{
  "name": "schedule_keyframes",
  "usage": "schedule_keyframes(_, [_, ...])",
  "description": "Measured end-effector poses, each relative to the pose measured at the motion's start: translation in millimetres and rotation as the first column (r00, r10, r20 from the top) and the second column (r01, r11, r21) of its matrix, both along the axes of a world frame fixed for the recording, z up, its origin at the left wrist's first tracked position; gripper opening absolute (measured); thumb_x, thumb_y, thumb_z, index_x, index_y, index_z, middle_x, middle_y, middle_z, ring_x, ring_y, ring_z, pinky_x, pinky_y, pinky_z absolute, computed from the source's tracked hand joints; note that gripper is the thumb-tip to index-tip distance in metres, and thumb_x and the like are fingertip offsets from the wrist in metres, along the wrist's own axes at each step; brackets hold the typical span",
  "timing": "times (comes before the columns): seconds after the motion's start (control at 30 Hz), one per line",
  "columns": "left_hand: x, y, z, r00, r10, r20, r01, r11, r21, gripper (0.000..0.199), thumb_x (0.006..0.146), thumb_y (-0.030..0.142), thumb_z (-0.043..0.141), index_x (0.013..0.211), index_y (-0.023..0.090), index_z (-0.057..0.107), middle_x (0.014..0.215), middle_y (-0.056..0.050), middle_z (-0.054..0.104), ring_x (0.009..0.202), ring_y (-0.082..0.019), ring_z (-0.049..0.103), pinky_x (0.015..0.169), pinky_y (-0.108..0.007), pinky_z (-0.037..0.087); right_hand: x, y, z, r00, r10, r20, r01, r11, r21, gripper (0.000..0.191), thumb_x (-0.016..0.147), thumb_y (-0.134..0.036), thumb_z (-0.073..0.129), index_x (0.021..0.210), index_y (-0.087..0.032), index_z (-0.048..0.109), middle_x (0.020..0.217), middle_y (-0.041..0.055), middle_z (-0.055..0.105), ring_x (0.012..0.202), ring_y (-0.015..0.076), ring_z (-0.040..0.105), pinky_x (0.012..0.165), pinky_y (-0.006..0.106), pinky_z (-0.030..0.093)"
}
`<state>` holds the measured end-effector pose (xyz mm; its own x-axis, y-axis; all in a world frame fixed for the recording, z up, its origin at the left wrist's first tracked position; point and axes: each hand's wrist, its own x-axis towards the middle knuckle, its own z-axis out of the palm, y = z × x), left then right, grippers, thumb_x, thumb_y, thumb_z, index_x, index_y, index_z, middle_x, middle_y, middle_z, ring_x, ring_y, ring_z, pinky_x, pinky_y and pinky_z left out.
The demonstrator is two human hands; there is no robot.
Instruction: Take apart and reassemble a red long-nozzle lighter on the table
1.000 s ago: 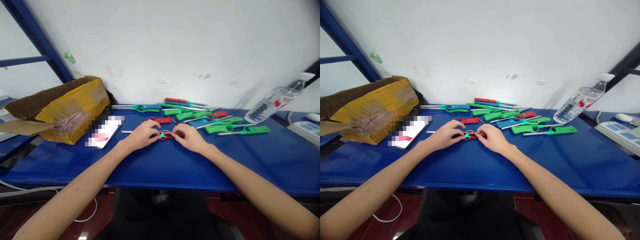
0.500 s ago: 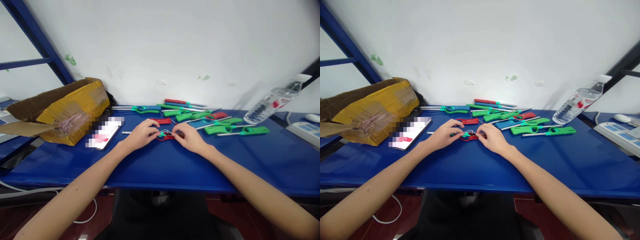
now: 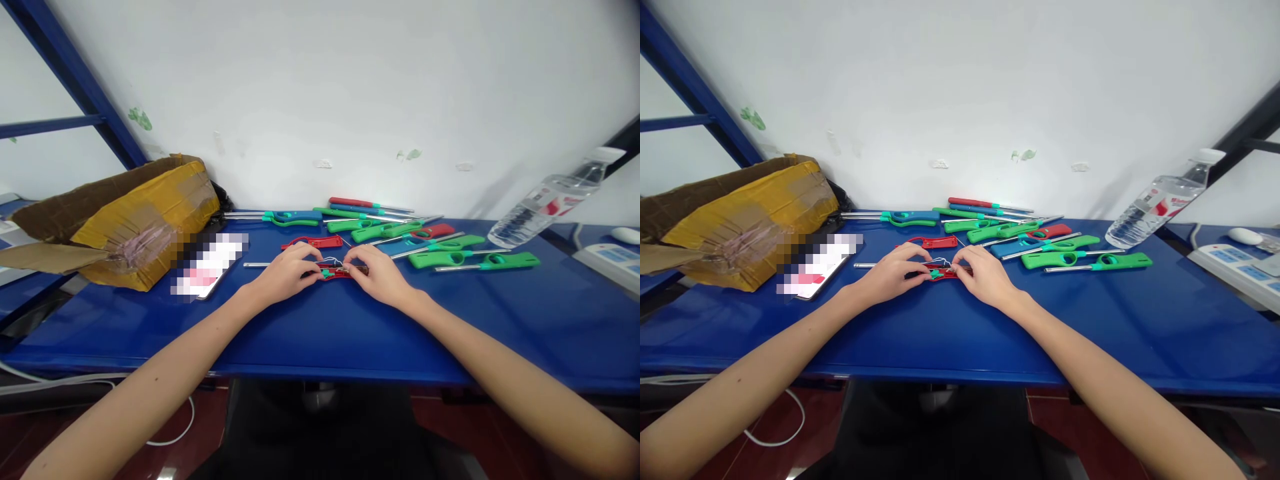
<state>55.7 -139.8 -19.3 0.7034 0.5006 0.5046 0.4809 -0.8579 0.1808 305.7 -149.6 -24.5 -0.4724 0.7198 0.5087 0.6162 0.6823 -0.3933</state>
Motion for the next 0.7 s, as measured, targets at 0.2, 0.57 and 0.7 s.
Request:
schedule_keyframes(0.2, [-1.8,0.5,1.8,1.000,0.000,0.024,0.000,1.000,0.009,0.018,0.093,0.023,0.058,0.089,0.019,0.075,0.110,-0.011,0.064,0.105,-0.025,0.059,0.095,-0.044,0.049,0.0,-0.7,2.2,1.000,0.005,0.013,-0.005,1.000,-0.006,0.006,0.091,-0.020,0.055,0.090,-0.021,0.061,0.091,0.0055,0.067,0.088,0.0220,0.059,0.077,0.035,0.048])
schedule_keyframes(0.57, [0.5,-0.6,-0.9,0.996,0.022,0.088,-0.024,1.000,0.019,0.017,0.091,0.023,0.061,0.084,0.020,0.076,0.104,-0.009,0.065,0.099,-0.022,0.060,0.090,-0.041,0.052,1.3,-0.9,3.1,0.999,0.011,0.041,-0.011,1.000,0.011,0.006,0.091,-0.019,0.055,0.091,-0.022,0.060,0.092,0.0056,0.067,0.089,0.0226,0.059,0.078,0.036,0.048])
schedule_keyframes(0.7, [1.7,-1.0,-3.0,0.996,0.015,0.091,-0.017,1.000,0.025,0.017,0.091,0.023,0.060,0.085,0.019,0.076,0.103,-0.009,0.065,0.096,-0.022,0.060,0.085,-0.039,0.052,1.3,-1.3,3.2,0.999,0.016,0.052,-0.016,1.000,0.007,0.005,0.091,-0.020,0.056,0.091,-0.022,0.060,0.091,0.0058,0.067,0.087,0.0225,0.059,0.078,0.036,0.048])
